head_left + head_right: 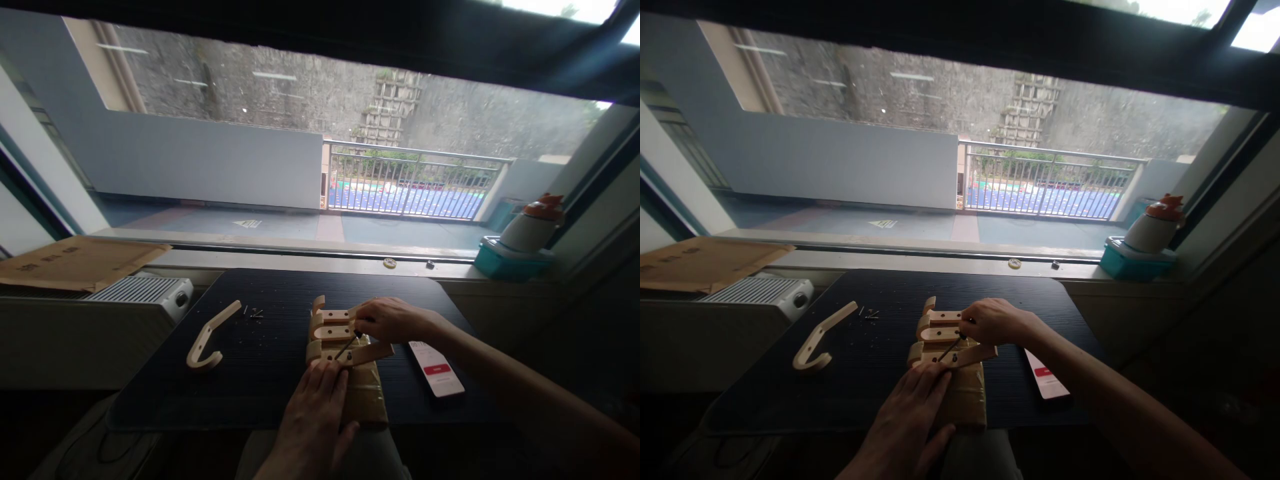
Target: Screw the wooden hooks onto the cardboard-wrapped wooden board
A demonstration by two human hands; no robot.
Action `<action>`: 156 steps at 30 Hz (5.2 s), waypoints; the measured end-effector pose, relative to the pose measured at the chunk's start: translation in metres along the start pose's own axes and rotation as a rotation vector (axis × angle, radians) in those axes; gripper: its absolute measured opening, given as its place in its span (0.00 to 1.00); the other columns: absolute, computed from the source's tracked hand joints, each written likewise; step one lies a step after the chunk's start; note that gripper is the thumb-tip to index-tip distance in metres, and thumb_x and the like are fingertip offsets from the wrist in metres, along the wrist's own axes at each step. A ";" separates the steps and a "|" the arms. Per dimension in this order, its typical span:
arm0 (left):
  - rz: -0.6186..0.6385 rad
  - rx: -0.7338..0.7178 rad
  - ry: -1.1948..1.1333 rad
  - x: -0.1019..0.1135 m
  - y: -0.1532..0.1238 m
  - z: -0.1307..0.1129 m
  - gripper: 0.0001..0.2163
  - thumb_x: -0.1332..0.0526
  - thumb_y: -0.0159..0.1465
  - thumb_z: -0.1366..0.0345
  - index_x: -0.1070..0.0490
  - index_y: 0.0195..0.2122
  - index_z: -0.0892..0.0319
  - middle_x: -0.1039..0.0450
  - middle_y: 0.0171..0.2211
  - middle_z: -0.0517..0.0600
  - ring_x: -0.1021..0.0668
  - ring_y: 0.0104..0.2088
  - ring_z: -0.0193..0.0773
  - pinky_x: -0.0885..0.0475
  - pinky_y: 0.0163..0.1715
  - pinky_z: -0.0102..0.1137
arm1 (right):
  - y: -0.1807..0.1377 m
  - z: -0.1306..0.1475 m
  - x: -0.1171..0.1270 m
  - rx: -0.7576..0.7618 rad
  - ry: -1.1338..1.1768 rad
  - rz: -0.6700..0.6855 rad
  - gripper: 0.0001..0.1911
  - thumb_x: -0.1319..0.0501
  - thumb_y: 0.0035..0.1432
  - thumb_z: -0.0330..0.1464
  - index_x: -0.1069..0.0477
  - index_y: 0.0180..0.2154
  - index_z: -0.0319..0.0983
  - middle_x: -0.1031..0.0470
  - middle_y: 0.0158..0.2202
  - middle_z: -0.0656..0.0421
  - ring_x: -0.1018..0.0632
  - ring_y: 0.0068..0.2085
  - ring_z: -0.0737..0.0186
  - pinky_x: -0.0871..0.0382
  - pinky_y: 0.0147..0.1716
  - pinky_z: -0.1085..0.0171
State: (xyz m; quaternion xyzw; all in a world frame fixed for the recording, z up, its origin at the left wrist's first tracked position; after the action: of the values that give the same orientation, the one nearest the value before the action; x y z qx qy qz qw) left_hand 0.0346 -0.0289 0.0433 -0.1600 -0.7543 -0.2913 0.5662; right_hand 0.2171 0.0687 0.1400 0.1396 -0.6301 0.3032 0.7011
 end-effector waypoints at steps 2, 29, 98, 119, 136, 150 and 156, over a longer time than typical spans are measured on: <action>0.018 0.016 -0.005 0.000 0.001 0.000 0.27 0.38 0.54 0.64 0.38 0.56 0.62 0.37 0.57 0.57 0.36 0.57 0.52 0.36 0.55 0.47 | 0.006 -0.002 -0.007 -0.022 -0.032 -0.021 0.19 0.55 0.62 0.37 0.28 0.31 0.39 0.24 0.30 0.59 0.28 0.30 0.67 0.42 0.28 0.68; 0.076 0.048 -0.014 0.007 0.005 -0.003 0.26 0.37 0.53 0.64 0.36 0.54 0.60 0.35 0.54 0.56 0.34 0.54 0.51 0.34 0.53 0.45 | 0.021 -0.026 -0.015 0.177 -0.281 -0.160 0.18 0.51 0.56 0.31 0.29 0.20 0.37 0.27 0.20 0.57 0.36 0.20 0.69 0.51 0.23 0.65; -0.039 -0.011 -0.008 -0.002 -0.003 -0.004 0.26 0.39 0.57 0.65 0.39 0.56 0.65 0.39 0.56 0.58 0.38 0.57 0.52 0.39 0.57 0.46 | 0.002 0.072 0.045 0.151 -0.478 0.186 0.07 0.42 0.49 0.22 0.28 0.30 0.35 0.26 0.27 0.55 0.26 0.28 0.63 0.43 0.23 0.68; -0.070 -0.027 0.050 -0.002 -0.002 -0.004 0.25 0.38 0.56 0.64 0.37 0.55 0.64 0.38 0.55 0.59 0.37 0.56 0.52 0.37 0.55 0.46 | -0.004 0.064 0.048 0.131 -0.391 0.150 0.07 0.42 0.47 0.24 0.27 0.31 0.38 0.25 0.28 0.58 0.27 0.29 0.63 0.48 0.21 0.67; -0.088 -0.030 0.067 -0.003 -0.004 -0.004 0.25 0.38 0.56 0.64 0.38 0.56 0.63 0.39 0.56 0.58 0.37 0.57 0.51 0.38 0.56 0.45 | -0.005 0.071 0.053 0.093 -0.414 0.184 0.07 0.43 0.49 0.24 0.28 0.31 0.38 0.26 0.26 0.58 0.28 0.28 0.62 0.47 0.22 0.66; -0.076 -0.028 0.066 -0.003 -0.004 -0.005 0.26 0.39 0.56 0.65 0.39 0.55 0.64 0.39 0.56 0.59 0.37 0.57 0.52 0.37 0.56 0.46 | -0.007 0.055 0.049 0.044 -0.354 0.179 0.10 0.47 0.56 0.27 0.26 0.33 0.37 0.24 0.31 0.55 0.26 0.31 0.63 0.43 0.27 0.65; -0.088 -0.028 0.096 -0.005 -0.005 -0.005 0.25 0.39 0.57 0.65 0.40 0.56 0.64 0.40 0.57 0.59 0.38 0.58 0.52 0.38 0.56 0.46 | -0.008 0.067 0.059 0.056 -0.387 0.179 0.11 0.43 0.51 0.25 0.26 0.36 0.37 0.25 0.30 0.56 0.27 0.29 0.62 0.43 0.25 0.66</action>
State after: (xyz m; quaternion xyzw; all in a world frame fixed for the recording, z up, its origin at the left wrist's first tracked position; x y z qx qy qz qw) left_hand 0.0375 -0.0353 0.0386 -0.1207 -0.7285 -0.3338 0.5860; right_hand 0.1696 0.0383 0.2096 0.1580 -0.7542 0.3493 0.5331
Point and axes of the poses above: each hand's wrist, its own y-axis towards the middle knuckle, its own x-axis out of the back of the hand, z = x × y, the point moved 1 cm from there along y, towards the middle knuckle
